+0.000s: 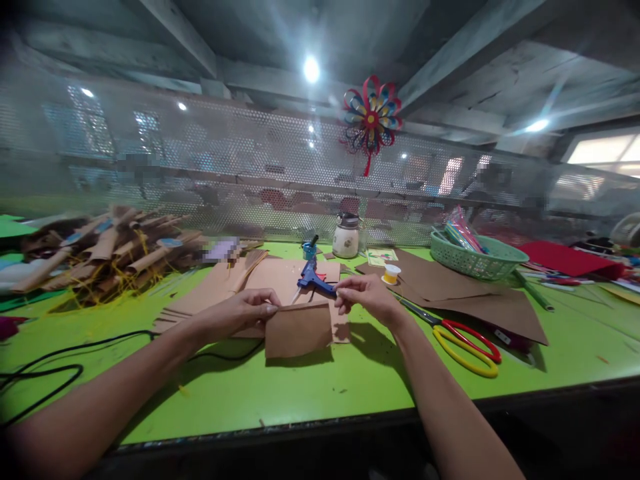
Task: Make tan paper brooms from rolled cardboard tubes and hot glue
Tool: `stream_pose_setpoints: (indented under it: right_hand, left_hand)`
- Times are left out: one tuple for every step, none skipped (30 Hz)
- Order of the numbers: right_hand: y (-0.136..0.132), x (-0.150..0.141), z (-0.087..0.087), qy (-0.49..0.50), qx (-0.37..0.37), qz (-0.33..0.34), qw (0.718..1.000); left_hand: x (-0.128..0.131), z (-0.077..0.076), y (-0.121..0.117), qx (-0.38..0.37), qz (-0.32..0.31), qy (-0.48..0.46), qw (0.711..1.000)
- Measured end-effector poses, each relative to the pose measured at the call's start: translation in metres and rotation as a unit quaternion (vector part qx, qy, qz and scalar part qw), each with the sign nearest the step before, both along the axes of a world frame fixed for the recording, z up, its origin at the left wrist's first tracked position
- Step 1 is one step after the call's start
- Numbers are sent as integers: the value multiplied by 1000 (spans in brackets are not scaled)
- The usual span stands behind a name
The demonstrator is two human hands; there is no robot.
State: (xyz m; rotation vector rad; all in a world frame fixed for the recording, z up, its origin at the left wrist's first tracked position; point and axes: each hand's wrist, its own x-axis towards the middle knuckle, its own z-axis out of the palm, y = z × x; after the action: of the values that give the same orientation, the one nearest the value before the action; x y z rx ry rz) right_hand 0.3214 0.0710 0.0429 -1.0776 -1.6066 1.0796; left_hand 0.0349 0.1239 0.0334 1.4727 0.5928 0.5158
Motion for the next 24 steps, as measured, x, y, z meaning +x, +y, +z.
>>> stream_pose_setpoints:
  right_hand:
    - [0,-2,0,16,29,-26,999]
    - [0,-5,0,21,54,-39,998]
    - [-1,-10,0,11,73,-39,997]
    - [-2,-15,-1,-14,82,-29,996]
    - [-4,-20,-2,-52,84,-16,995]
    - [-6,-25,-3,-96,78,-8,992]
    - [-7,-30,-4,-138,66,-4,988]
    - [-9,-35,-5,-172,50,0,984]
    - [-10,-38,-5,-193,31,5,981]
    - [-11,-40,-6,-203,13,13,979]
    - [-12,-41,-6,-205,-2,24,979]
    - [-12,-40,-7,-199,-13,39,979]
    - [-11,-38,-7,-187,-20,55,981]
    - [-9,-34,-7,-170,-23,68,983]
    - [-7,-30,-8,-149,-23,77,986]
    - [-5,-25,-9,-124,-21,79,989]
    - [-3,-20,-10,-96,-17,75,992]
    - [-1,-15,-11,-68,-14,67,995]
    - [1,-11,-12,-42,-12,59,997]
    - [2,-8,-13,-21,-13,53,998]
    - [3,-6,-13,-9,-18,54,998]
    - [3,-5,-14,-7,-26,60,998]
    - [3,-6,-14,-16,-39,73,996]
    - [3,-7,-15,-34,-54,91,994]
  left_hand:
    - [0,1,-1,-3,4,1,1000]
    - [0,2,-2,-9,5,4,1000]
    - [1,3,-3,-14,3,9,1000]
    - [1,4,-4,-17,0,15,1000]
    - [1,4,-5,-18,-5,21,1000]
    - [1,4,-5,-16,-12,26,999]
    - [0,4,-6,-14,-19,30,999]
    - [0,3,-6,-13,-27,31,999]
    - [0,2,-6,-12,-35,30,999]
    - [0,2,-5,-13,-42,30,999]
    - [0,1,-5,-12,-48,30,998]
    - [0,1,-5,-9,-48,33,998]
    - [1,1,-4,-5,-42,38,998]
    - [1,1,-3,-1,-27,44,999]
    - [1,1,-2,8,-3,47,999]
    - [1,2,0,21,29,45,998]
    - [1,2,2,41,66,38,996]
    - [1,1,5,62,103,28,992]
    - [1,1,7,81,134,19,988]
    - [1,0,8,94,154,12,984]
    - [1,0,9,97,165,7,981]
    - [1,-1,10,94,168,3,981]
    - [2,-1,10,87,165,-1,982]
    - [3,-2,9,82,162,-8,983]
